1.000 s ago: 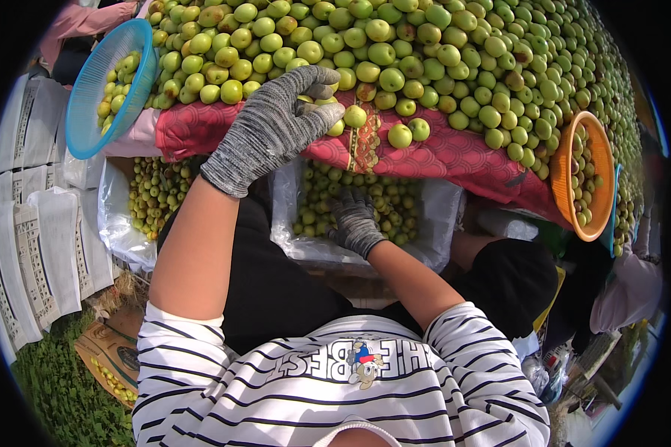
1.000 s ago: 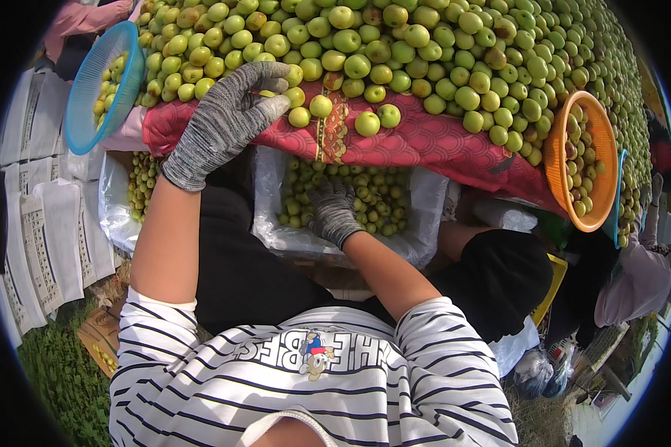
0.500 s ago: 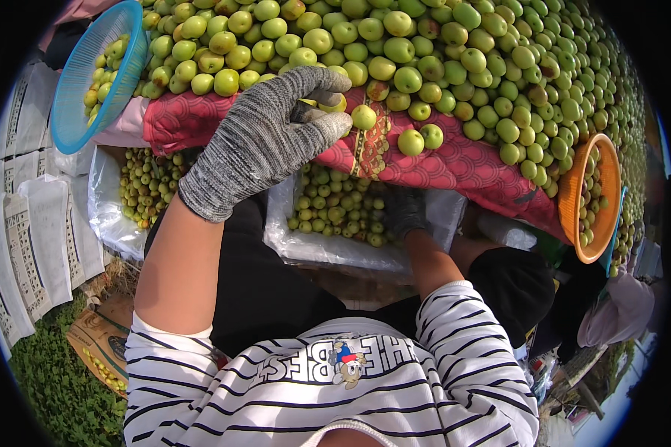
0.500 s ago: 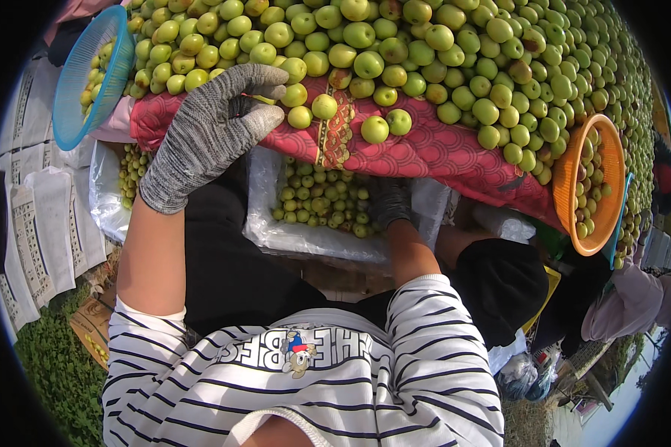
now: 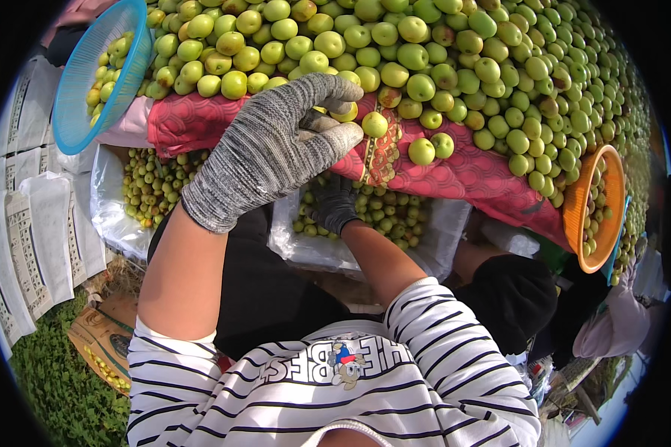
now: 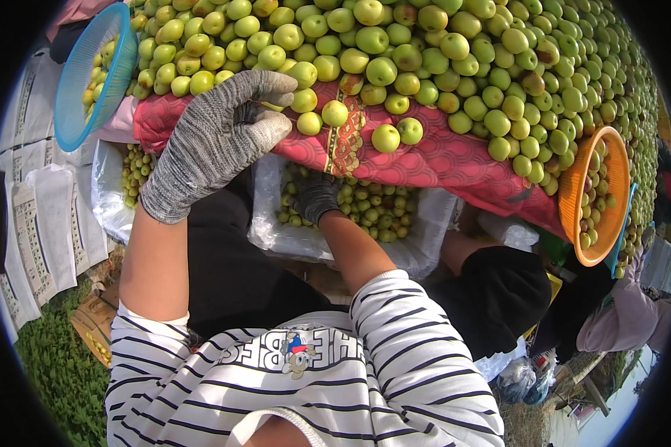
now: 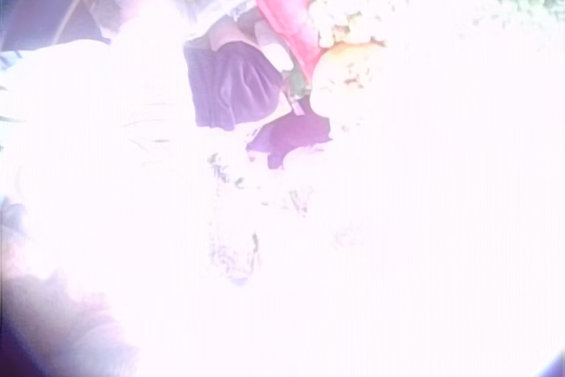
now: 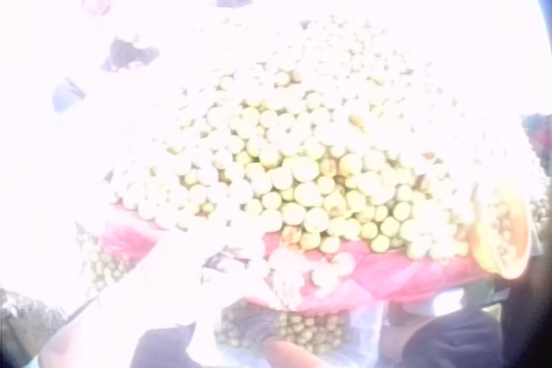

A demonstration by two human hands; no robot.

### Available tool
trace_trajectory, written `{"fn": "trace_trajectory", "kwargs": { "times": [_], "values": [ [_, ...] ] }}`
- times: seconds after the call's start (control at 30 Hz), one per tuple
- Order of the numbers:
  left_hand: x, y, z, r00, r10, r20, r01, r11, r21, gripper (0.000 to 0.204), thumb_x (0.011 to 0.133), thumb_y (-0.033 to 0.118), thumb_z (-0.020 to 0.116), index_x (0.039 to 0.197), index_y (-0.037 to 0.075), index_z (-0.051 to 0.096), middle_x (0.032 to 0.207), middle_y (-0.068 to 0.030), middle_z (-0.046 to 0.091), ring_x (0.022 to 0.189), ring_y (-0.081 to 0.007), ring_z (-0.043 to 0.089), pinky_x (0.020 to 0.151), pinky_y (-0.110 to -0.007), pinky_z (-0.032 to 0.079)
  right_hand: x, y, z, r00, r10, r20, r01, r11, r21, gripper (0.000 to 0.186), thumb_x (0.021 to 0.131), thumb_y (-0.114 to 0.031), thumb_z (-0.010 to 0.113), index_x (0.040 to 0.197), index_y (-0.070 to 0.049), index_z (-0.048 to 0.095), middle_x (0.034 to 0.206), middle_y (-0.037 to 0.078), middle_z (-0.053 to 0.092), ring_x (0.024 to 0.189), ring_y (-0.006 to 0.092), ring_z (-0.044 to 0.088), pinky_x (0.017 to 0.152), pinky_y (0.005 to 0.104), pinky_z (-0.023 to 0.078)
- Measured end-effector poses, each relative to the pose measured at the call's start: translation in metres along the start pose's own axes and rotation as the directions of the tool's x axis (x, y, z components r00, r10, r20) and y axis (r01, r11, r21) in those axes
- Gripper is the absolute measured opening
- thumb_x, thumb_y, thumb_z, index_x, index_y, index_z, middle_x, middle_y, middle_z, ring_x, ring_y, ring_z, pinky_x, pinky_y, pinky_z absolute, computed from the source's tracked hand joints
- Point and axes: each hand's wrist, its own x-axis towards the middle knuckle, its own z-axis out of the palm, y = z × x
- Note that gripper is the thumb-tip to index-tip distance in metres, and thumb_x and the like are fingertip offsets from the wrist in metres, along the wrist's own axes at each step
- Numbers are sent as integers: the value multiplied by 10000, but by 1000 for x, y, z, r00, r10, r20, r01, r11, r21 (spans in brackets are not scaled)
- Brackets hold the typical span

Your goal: The person sorts green plums from a large pile on a table into a plastic bag and a blue bowl. They pick individual plums, inspect them, and place them into the bag or bowl while seated at the table.

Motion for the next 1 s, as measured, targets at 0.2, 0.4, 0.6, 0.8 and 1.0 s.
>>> {"fn": "trace_trajectory", "kwargs": {
  "times": [0.2, 0.4, 0.6, 0.8, 1.0],
  "values": [
    [1, -3, 1, 999, 48, 12, -49, 999, 13, 368, 889, 84, 667, 1244, 42, 581, 1127, -47, 649, 950, -92, 618, 843, -250, 527, -52, 30, 13, 917, -267, 296, 310, 944, -110, 595, 868, -521, 552, 1434, -396, 416, 1598, 49, 187, 1446, 455, 68, 1081, 702, 136],
    [8, -8, -1, 998, 57, -13, -53, 973, 224, 388, 858, 140, 714, 1216, 42, 600, 1086, -60, 658, 955, -108, 620, 842, -274, 529, -121, 123, 13, 954, -21, 299, 118, 943, -312, 627, 882, -491, 530, 1464, -313, 382, 1585, 38, 219, 1446, 355, 175, 1117, 587, 213],
    [12, -12, 32, 993, 71, 92, -114, 727, 677, 766, 746, 317, 790, 1372, 52, 438, 1276, -195, 539, 1197, -336, 523, 1037, -411, 434, -122, 117, -73, 824, 278, 493, -295, 954, -45, 523, 895, -467, 560, 1321, -165, 541, 1398, 152, 483, 1225, 336, 515, 982, 484, 434],
    [26, -10, 64, 971, -206, -118, 228, 666, 710, 1068, 702, 303, 832, 1506, 85, 163, 1403, -311, 345, 1327, -436, 381, 1082, -424, 404, -148, 80, -218, 686, 139, -714, 134, 941, 312, 599, 718, -253, 811, 1214, -49, 543, 1155, 186, 568, 1067, 367, 593, 876, 433, 517],
    [41, -24, 66, 990, -5, -139, 76, 857, 510, 1166, 627, 198, 868, 1500, 81, 104, 1463, -257, 288, 1370, -415, 316, 1131, -433, 347, -87, 86, -246, 765, 407, -500, -102, 842, 530, 1039, 613, -202, 893, 1444, -61, 286, 1345, 232, 414, 1178, 390, 523, 1009, 430, 473]
  ]
}}
